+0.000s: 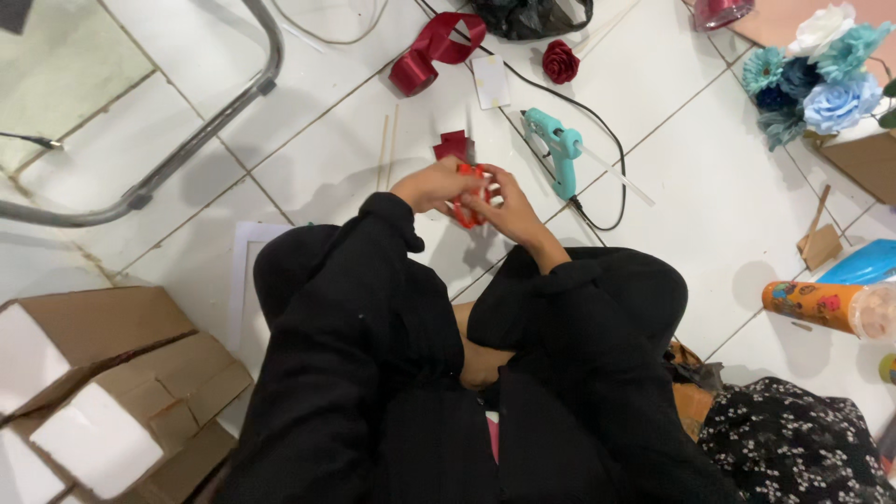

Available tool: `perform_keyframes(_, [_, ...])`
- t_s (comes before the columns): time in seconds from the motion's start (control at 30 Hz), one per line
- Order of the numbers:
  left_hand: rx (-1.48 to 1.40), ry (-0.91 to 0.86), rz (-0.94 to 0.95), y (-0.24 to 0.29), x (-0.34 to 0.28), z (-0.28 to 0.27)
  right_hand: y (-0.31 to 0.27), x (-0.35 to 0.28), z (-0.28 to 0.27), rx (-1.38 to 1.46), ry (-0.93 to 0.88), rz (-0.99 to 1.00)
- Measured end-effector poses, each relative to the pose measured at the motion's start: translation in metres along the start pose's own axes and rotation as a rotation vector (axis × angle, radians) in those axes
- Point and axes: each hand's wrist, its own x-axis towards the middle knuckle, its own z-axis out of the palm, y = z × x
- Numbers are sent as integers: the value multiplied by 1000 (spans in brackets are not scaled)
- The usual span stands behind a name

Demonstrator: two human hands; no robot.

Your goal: The person makes ribbon flowers by cutting pieces of red ribbon with scissors and applying hot glue from a glue gun to shape them.

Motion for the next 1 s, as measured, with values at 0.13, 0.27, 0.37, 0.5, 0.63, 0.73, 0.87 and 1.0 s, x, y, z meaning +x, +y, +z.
perform_keyframes(0.13, [319,269,148,-59,76,-74,37,22,0,356,-24,-84])
perform_keyframes(0.27, [525,547,81,-78,81,-166,69,39,-6,139,195,185])
perform_keyframes(0.37, [704,728,7,-107,100,-211,61,45,6,405,135,358])
perform_keyframes(0.5, [595,882,-123,-128,112,-218,58,64,17,445,165,357])
perform_keyframes(0.63, [632,995,-228,-85,73,-186,41,77,30,417,154,338])
perform_keyframes(0.73, [689,1044,-270,-74,67,-173,25,88,38,423,148,332])
perform_keyframes(0.87, [899,1225,-168,-84,94,-149,30,103,46,340,205,338])
perform_keyframes(1.0, [874,1038,78,-103,149,-118,19,116,60,107,347,296])
